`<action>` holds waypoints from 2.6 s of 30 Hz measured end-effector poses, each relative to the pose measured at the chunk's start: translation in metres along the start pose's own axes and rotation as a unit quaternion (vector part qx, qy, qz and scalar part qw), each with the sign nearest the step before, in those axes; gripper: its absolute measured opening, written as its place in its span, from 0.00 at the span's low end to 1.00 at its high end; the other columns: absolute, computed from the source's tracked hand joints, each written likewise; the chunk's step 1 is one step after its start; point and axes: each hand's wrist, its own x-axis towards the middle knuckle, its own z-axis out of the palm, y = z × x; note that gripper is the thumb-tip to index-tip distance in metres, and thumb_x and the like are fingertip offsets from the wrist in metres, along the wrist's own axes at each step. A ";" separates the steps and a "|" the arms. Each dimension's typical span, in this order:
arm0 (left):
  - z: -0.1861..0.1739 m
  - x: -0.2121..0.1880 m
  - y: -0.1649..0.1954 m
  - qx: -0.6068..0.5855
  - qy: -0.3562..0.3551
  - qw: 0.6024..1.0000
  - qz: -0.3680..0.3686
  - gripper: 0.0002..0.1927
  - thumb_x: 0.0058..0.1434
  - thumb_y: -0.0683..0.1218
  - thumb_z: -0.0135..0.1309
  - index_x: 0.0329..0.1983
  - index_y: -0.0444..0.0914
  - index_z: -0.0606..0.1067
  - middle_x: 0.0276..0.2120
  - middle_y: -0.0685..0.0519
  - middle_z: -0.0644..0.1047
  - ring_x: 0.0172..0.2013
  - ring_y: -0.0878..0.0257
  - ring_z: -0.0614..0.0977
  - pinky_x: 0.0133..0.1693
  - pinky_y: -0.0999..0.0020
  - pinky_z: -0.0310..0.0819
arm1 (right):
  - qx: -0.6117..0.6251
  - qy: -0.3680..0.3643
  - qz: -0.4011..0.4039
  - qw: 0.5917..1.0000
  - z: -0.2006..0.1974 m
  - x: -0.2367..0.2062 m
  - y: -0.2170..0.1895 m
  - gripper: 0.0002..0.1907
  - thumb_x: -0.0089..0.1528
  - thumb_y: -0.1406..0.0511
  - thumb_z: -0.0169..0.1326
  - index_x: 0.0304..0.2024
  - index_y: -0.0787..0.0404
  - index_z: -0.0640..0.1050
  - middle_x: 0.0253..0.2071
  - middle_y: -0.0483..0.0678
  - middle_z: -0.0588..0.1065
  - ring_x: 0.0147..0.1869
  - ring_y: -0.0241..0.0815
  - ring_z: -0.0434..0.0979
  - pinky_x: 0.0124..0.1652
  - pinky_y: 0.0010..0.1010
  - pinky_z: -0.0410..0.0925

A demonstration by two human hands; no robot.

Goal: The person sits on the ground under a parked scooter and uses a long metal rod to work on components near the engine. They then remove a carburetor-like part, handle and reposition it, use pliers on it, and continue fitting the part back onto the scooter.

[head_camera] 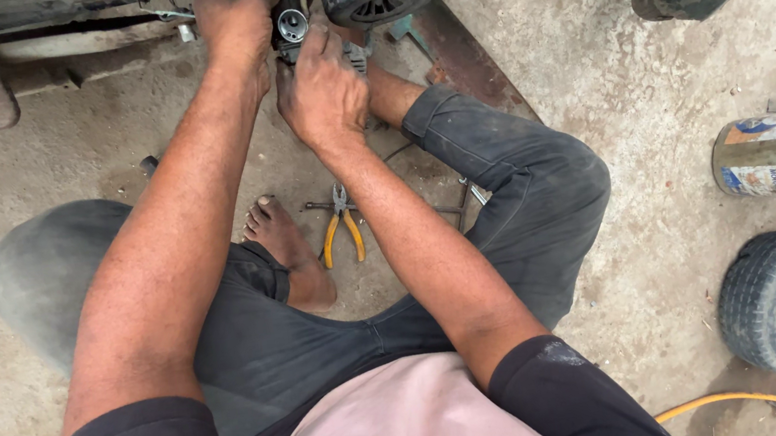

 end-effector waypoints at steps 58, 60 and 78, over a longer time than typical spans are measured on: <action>-0.004 -0.006 0.008 0.006 -0.010 1.000 -0.023 0.05 0.51 0.35 0.64 0.32 0.30 0.81 0.28 0.50 0.82 0.29 0.63 0.82 0.35 0.66 0.77 | -0.009 0.038 -0.032 0.999 0.013 0.012 0.022 0.34 0.56 0.56 0.65 0.55 0.68 0.65 0.42 0.57 0.77 0.37 0.53 0.82 0.50 0.52 0.63; -0.008 -0.006 0.011 0.009 -0.042 0.999 -0.012 0.05 0.53 0.35 0.63 0.34 0.31 0.81 0.31 0.51 0.83 0.31 0.63 0.82 0.37 0.67 0.77 | 0.007 0.037 -0.046 0.998 0.012 0.014 0.025 0.37 0.56 0.56 0.66 0.57 0.70 0.63 0.40 0.58 0.77 0.35 0.51 0.81 0.49 0.54 0.62; -0.018 0.000 0.021 -0.099 -0.147 0.979 -0.104 0.11 0.60 0.37 0.63 0.43 0.26 0.78 0.37 0.45 0.83 0.37 0.58 0.87 0.43 0.61 0.87 | 0.090 0.051 -0.045 0.994 0.010 0.011 0.035 0.41 0.55 0.59 0.70 0.59 0.67 0.61 0.50 0.59 0.73 0.52 0.56 0.77 0.49 0.51 0.60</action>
